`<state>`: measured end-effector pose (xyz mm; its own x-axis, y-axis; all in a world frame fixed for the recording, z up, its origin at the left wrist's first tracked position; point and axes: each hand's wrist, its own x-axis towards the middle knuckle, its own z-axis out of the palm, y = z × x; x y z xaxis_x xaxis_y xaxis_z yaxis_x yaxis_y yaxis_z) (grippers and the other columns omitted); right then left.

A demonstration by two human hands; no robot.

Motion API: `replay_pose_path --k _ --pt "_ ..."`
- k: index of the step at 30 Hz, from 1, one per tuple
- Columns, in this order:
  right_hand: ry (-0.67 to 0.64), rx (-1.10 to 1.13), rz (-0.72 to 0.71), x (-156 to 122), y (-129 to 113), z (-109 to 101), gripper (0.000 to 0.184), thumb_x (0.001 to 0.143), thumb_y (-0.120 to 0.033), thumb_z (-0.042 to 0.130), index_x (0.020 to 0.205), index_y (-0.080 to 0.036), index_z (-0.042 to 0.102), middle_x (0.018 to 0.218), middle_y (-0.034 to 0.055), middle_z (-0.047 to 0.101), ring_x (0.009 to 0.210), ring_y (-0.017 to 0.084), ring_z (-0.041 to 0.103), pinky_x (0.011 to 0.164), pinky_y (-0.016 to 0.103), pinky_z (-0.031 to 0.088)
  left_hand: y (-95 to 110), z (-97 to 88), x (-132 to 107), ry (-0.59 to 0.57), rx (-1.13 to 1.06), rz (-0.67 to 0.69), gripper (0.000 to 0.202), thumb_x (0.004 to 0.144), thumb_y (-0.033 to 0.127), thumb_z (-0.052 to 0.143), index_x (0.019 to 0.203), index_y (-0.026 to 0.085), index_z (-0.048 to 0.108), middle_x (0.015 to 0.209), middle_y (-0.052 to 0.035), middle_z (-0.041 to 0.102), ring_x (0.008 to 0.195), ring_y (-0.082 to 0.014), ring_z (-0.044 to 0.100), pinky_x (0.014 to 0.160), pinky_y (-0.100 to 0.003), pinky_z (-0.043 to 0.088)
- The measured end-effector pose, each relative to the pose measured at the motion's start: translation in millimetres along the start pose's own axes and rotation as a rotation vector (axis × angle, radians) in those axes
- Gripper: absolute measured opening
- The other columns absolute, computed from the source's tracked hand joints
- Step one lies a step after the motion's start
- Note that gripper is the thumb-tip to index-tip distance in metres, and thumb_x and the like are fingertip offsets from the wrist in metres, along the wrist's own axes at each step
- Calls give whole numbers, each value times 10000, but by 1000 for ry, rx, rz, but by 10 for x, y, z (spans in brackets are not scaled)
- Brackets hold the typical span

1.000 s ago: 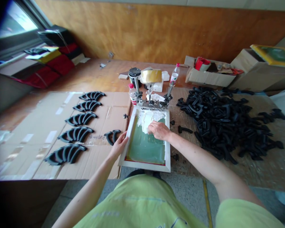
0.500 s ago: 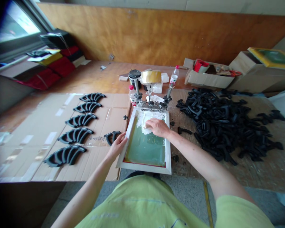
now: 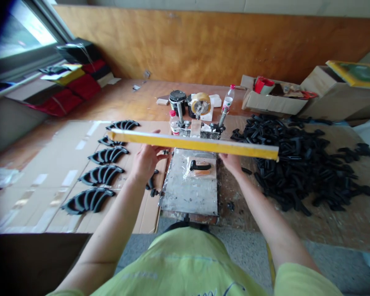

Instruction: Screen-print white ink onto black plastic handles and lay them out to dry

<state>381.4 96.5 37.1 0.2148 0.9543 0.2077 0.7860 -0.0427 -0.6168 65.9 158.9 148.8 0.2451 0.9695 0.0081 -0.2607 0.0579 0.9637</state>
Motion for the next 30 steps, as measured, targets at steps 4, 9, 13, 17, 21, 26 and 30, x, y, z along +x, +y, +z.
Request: replay_pose_path --k 4,9,13,17,21,26,30 --pt "-108 -159 -123 -396 -347 472 222 771 -191 710 992 -199 696 954 62 686 924 214 589 860 365 459 -362 139 -103 138 -64 -140 541 855 588 501 1216 186 520 1012 -84 680 809 -157 663 569 -214 518" --pt "-79 -137 -305 -817 -969 673 192 898 -252 571 1050 -222 685 906 83 646 929 231 553 857 385 460 -1118 177 -735 -57 -112 -678 521 796 591 594 1055 140 561 914 -115 699 716 -189 685 559 -280 550" --pt "-163 -38 -385 -859 -667 512 292 944 -197 439 1139 -229 654 1007 74 659 981 214 564 901 375 463 -1262 -318 -885 68 14 -609 476 791 621 560 906 159 549 750 -72 697 567 -162 648 475 -249 494" --pt "22 -364 123 -601 519 201 411 828 -74 455 1205 -110 615 1159 191 599 1104 291 530 967 431 420 -1120 -1280 -755 300 485 -585 579 814 692 374 754 151 573 529 -77 623 449 -176 567 431 -266 435" --pt "-175 -570 339 -601 1373 122 384 785 -96 496 1144 -134 628 1180 214 598 1082 322 554 874 428 452 -1117 -1845 -693 370 832 -639 596 808 677 349 700 161 626 392 -66 511 423 -227 539 431 -316 408" --pt "-59 -455 552 -686 1234 60 220 794 -338 603 978 -217 595 819 132 647 770 281 609 677 380 459 -1254 -1846 -611 348 936 -638 493 797 595 453 708 153 653 372 -62 486 426 -256 545 495 -354 418" --pt "133 -181 180 -569 589 98 121 822 -329 590 870 -221 566 888 94 624 840 244 596 785 371 480 -1114 -1772 -495 289 990 -577 406 768 539 550 704 149 641 321 -8 419 375 -215 494 495 -316 385"
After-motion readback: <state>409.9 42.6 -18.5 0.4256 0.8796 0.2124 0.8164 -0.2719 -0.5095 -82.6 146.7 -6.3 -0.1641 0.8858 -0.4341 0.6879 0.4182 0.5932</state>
